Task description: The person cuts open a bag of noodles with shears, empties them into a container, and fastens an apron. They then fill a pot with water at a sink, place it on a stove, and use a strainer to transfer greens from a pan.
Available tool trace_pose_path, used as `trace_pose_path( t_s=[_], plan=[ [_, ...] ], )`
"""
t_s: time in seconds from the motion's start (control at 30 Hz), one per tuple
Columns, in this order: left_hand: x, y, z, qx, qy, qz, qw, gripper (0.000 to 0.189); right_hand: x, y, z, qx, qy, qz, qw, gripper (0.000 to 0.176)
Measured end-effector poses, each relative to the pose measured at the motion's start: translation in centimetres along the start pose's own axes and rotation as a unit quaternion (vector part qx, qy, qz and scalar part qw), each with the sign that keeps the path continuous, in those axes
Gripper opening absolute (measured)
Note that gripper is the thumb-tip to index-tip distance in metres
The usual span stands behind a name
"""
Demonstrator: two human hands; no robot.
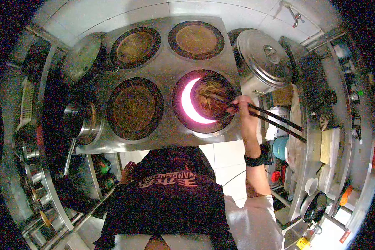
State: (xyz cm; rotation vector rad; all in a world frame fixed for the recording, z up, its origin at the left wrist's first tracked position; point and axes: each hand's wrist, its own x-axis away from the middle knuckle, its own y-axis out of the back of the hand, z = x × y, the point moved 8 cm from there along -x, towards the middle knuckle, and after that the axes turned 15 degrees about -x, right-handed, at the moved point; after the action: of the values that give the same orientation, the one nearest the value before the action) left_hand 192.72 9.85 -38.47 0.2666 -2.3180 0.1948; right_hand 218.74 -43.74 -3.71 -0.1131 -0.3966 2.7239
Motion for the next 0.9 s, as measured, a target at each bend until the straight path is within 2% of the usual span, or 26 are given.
trace_pose_path(
  t_s=[0.03,0.07,0.1,0.13,0.2,0.23,0.3,0.33,0.4,0.5,0.53,0.57,0.6,0.67,0.7,0.77,0.83,0.9],
  plan=[
    [-0.1,0.5,0.6,0.0,0.001,0.0,1.0,0.039,0.0,-0.7,-1.3,0.024,-0.028,0.032,0.999,0.025],
    [-0.3,0.5,0.2,-0.038,-0.049,0.031,0.998,0.038,0.1,-1.2,-2.1,0.049,-0.056,0.064,0.995,0.024],
    [-0.4,0.4,0.0,-0.075,-0.099,0.062,0.99,0.038,0.1,-1.0,-1.9,0.049,-0.055,0.064,0.995,0.024],
    [-0.4,0.5,0.3,-0.074,-0.1,0.063,0.99,0.038,0.0,-0.5,-1.6,0.062,-0.049,0.058,0.995,0.025],
    [0.0,0.8,-0.3,-0.15,-0.182,0.04,0.971,0.038,0.1,0.2,-0.4,0.075,-0.043,0.053,0.995,0.025],
    [-0.8,1.5,0.7,-0.149,-0.183,0.039,0.971,0.038,0.3,0.2,1.2,0.092,-0.02,0.049,0.994,0.025],
    [-2.2,2.3,1.9,-0.217,-0.279,0.071,0.933,0.038,0.9,0.2,3.4,0.107,0.002,0.045,0.993,0.025],
    [-1.4,1.8,1.2,-0.217,-0.279,0.07,0.933,0.038,1.2,-0.2,4.0,0.111,-0.002,0.064,0.992,0.024],
    [0.5,0.2,-0.6,-0.138,-0.207,0.065,0.966,0.039,1.6,-0.8,3.4,0.087,-0.008,0.083,0.993,0.022],
    [1.1,-0.7,-1.8,-0.112,-0.217,0.067,0.968,0.039,1.4,-1.4,0.6,0.116,-0.002,0.121,0.986,0.02],
    [1.0,-0.8,-2.3,-0.114,-0.216,0.07,0.967,0.039,1.0,-1.3,0.2,0.162,-0.002,0.15,0.975,0.016],
    [-0.3,0.1,-1.1,-0.05,-0.089,0.018,0.995,0.039,0.9,-0.8,0.4,0.162,-0.001,0.148,0.976,0.016],
    [-0.8,0.7,0.4,0.015,0.041,-0.036,0.998,0.039,0.7,0.1,1.2,0.13,0.007,0.114,0.985,0.017],
    [-1.2,0.1,-0.6,0.011,0.047,-0.04,0.998,0.039,1.1,1.7,3.2,0.086,0.008,0.039,0.995,0.022],
    [-1.1,0.0,-0.8,0.007,0.054,-0.044,0.998,0.04,1.1,1.2,5.1,0.103,0.011,0.078,0.992,0.025],
    [-0.6,-0.8,-1.4,-0.015,0.022,-0.02,0.999,0.04,1.4,2.2,5.9,0.13,-0.048,0.041,0.989,0.025],
    [-0.5,-1.4,-2.0,-0.036,-0.01,0.006,0.999,0.04,1.4,2.9,4.0,0.148,-0.02,0.068,0.986,0.025],
    [-0.7,-1.4,-1.3,-0.007,0.022,0.011,1.0,0.04,1.4,4.6,0.7,0.111,-0.016,-0.002,0.994,0.03]
  ],
)
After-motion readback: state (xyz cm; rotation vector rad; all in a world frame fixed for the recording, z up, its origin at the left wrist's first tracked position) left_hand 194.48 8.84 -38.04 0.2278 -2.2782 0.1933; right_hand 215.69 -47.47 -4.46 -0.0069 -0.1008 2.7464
